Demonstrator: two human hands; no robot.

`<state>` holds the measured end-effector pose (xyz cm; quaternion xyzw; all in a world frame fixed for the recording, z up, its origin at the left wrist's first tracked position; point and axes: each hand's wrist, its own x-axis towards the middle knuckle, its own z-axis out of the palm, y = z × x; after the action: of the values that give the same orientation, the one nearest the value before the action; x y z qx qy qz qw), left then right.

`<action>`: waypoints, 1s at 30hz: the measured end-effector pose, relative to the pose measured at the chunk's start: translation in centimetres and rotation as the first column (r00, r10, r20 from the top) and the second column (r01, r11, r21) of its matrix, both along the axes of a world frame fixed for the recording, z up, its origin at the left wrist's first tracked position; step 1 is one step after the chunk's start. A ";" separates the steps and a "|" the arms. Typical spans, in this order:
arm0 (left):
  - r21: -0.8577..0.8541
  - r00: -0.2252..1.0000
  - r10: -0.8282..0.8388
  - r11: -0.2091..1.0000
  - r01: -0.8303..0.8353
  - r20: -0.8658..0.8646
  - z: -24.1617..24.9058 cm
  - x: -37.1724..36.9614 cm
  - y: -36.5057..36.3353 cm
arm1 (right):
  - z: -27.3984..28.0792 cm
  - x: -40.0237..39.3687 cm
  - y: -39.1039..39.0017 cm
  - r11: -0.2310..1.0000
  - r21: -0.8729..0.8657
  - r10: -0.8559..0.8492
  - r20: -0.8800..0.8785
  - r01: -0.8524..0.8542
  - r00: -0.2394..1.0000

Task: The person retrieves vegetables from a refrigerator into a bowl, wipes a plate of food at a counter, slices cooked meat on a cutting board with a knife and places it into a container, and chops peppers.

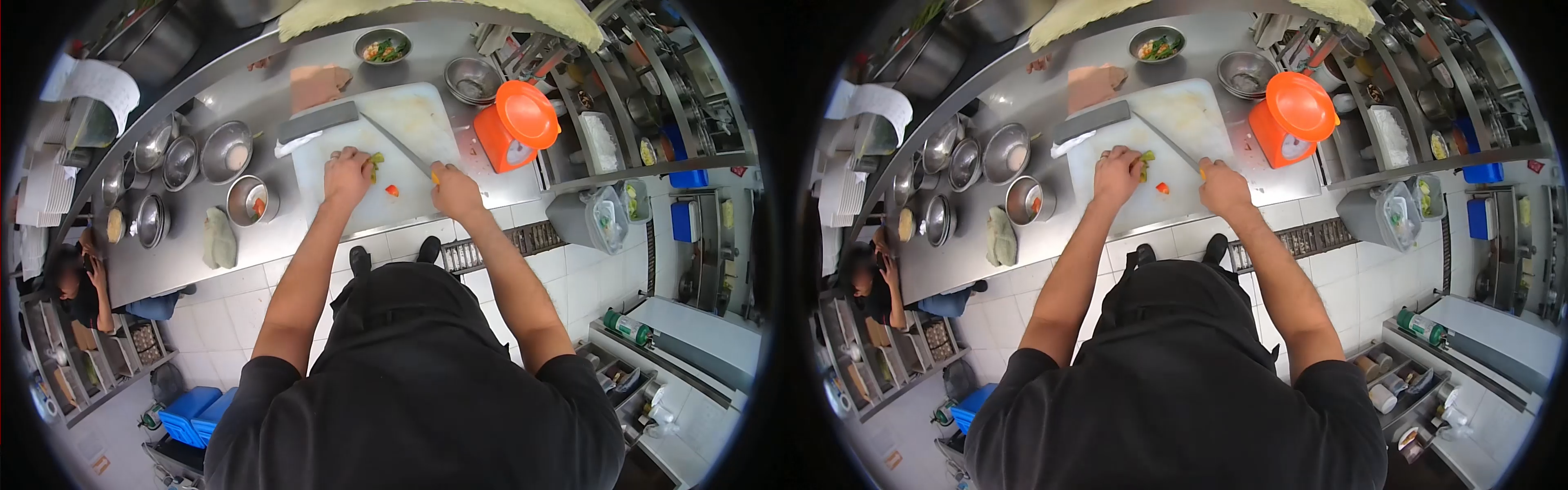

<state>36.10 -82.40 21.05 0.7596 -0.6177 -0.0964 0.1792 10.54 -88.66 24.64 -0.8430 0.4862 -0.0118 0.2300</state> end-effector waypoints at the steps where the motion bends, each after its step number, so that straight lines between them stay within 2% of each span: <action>1: -0.013 0.999 -0.029 1.000 0.029 -0.017 0.0 0.0 0.2 | 0.5 -0.1 0.0 1.000 -0.004 -0.009 0.023 0.009 1.000; 3: -0.035 0.995 -0.089 0.996 0.087 -0.053 0.1 -0.1 0.5 | 1.1 -0.4 0.3 1.000 -0.008 -0.029 0.065 0.030 0.997; 6: -0.098 0.972 -0.100 0.992 0.080 -0.214 0.4 -0.4 0.4 | -0.5 -1.0 0.7 0.997 0.061 -0.051 0.016 0.050 0.999; 9: -0.083 0.964 -0.078 0.995 0.058 -0.256 0.6 -0.2 0.1 | -0.5 -1.6 1.0 0.992 0.111 -0.062 0.046 0.057 0.997; 12: -0.114 0.976 -0.019 0.993 -0.006 -0.219 0.5 0.1 -0.1 | 0.9 -2.0 1.6 0.994 0.083 -0.076 0.105 0.067 0.992; 15: -0.047 0.979 0.110 0.992 -0.119 -0.175 1.1 0.2 0.0 | 0.8 -1.9 2.0 0.989 0.093 -0.118 0.077 0.111 0.990; 18: 0.035 0.988 0.097 0.995 -0.094 -0.117 0.6 0.6 0.0 | -0.2 -1.7 1.9 0.983 0.137 -0.115 -0.034 0.119 0.993; 21: -0.025 0.997 0.050 0.998 -0.051 -0.067 0.5 0.5 0.0 | -0.1 -1.6 2.2 0.991 0.112 -0.072 -0.062 0.079 0.995; 24: 0.055 0.992 0.063 0.997 -0.058 -0.106 0.3 0.5 -0.8 | -1.3 -1.4 2.5 0.992 0.082 -0.091 -0.072 0.097 0.993; 26: 0.103 0.999 0.047 0.994 -0.045 -0.016 -0.2 0.8 -1.2 | -2.8 -1.7 3.1 0.998 0.011 -0.064 -0.013 0.064 0.998; 28: 0.039 0.998 0.066 0.997 -0.066 -0.014 -0.2 0.7 -0.5 | -1.3 -0.6 3.4 0.989 0.094 -0.106 -0.081 0.113 0.991; 30: 0.030 0.994 0.060 0.998 -0.058 -0.087 0.8 0.5 0.3 | -0.9 -0.2 3.5 0.994 0.073 -0.070 -0.124 0.080 0.990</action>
<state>36.61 -82.14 21.88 0.7749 -0.5852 -0.1329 0.1985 10.33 -85.19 23.77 -0.8136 0.5308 0.0499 0.2319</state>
